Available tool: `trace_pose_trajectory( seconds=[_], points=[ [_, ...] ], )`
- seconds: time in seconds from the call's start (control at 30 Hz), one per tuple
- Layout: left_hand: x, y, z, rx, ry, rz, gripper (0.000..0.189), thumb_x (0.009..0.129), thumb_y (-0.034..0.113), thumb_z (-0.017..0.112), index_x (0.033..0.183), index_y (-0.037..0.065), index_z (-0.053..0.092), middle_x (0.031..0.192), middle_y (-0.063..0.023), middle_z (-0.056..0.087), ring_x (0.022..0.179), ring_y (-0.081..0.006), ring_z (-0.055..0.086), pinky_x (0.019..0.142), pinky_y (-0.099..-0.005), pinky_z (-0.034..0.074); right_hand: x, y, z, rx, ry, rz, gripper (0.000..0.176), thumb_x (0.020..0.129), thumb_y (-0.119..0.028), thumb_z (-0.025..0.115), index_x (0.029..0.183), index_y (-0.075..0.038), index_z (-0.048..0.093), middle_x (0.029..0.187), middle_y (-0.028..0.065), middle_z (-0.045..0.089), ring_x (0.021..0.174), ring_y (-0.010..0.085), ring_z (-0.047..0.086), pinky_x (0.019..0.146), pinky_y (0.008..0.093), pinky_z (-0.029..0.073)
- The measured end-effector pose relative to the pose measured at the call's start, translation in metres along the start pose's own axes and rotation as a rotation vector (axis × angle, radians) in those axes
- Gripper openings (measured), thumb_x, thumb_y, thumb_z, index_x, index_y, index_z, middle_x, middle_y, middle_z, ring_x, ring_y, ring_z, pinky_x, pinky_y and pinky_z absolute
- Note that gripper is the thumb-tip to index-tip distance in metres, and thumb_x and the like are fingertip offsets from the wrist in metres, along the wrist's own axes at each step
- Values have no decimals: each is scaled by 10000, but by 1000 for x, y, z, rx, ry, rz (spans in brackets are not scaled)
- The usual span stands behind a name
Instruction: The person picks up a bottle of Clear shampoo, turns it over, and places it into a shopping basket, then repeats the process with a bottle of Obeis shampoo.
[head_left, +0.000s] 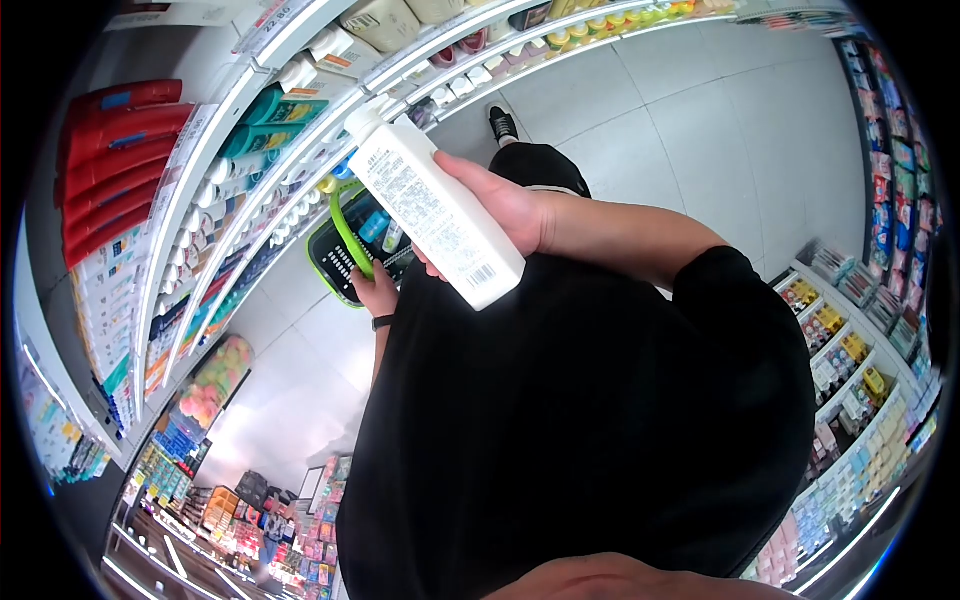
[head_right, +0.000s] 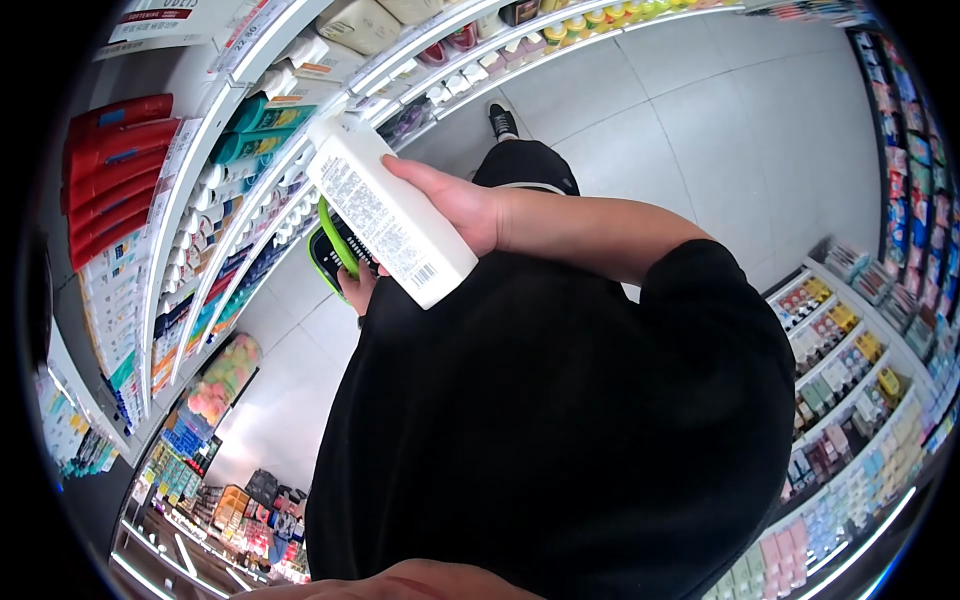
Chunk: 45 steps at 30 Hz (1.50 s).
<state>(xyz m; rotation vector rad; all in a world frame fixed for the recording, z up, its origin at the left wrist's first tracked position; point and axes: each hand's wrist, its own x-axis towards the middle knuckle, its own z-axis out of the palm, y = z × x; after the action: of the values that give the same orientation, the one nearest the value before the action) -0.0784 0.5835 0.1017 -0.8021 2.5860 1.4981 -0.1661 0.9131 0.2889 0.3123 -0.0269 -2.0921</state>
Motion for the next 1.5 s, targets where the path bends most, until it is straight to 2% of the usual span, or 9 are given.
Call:
trace_pose_trajectory(
  seconds=[0.43,0.7,0.8,0.9,1.03,1.13,1.27,1.43,1.5],
  points=[
    [9,-9,4,116,53,11,341,938,217,683,1141,-39,585,791,-97,638,663,-176,594,615,-336,487,2,-20,15,8,-20,56,783,955,-742,379,1358,-97,568,1077,233,656,944,379,707,846,472,593],
    [10,-9,7,161,115,57,327,921,219,696,1107,-34,606,857,-137,654,732,-232,609,686,-381,499,5,-23,14,11,-32,107,805,949,-748,389,1363,-79,560,1091,234,659,960,373,707,853,470,592],
    [5,0,7,157,122,74,304,922,212,693,1090,-27,605,848,-145,650,724,-229,600,679,-380,493,8,-20,9,-22,-112,163,870,949,-761,357,1385,-27,521,1101,237,663,986,365,705,872,457,589],
    [2,7,5,149,94,109,257,934,198,676,1040,-24,599,818,-134,646,687,-209,579,653,-366,485,9,-12,6,-65,-192,153,1002,938,-792,302,1465,56,393,1095,248,669,995,355,708,899,429,581],
    [-3,13,1,144,88,102,260,935,199,676,1038,-27,599,809,-132,644,681,-210,581,652,-367,487,8,2,-3,-51,-197,155,1036,931,-792,329,1498,74,340,1091,250,671,999,343,703,883,424,578],
    [-5,16,-2,173,112,113,272,933,202,679,1054,-31,605,808,-134,649,680,-219,592,657,-367,491,1,13,-2,-94,-166,74,950,953,-768,308,1449,31,442,1062,203,690,959,302,718,854,403,604],
    [3,2,-10,146,108,88,275,931,213,678,1054,-24,612,810,-140,654,683,-238,602,662,-376,492,-6,16,-2,-96,-194,74,941,957,-760,316,1459,28,429,1114,220,686,966,305,717,860,404,602],
    [12,5,-16,246,168,156,304,919,256,673,1054,-11,622,865,-195,682,746,-339,657,703,-422,506,-15,13,1,-141,-166,60,939,960,-751,331,1485,24,392,1173,238,671,963,313,721,855,414,609],
    [13,14,-16,262,166,119,316,921,271,667,1065,-7,625,885,-199,687,776,-348,667,722,-428,511,-21,7,7,-106,-153,69,931,959,-745,354,1481,24,400,1184,248,667,954,317,726,855,428,613]
  ],
)
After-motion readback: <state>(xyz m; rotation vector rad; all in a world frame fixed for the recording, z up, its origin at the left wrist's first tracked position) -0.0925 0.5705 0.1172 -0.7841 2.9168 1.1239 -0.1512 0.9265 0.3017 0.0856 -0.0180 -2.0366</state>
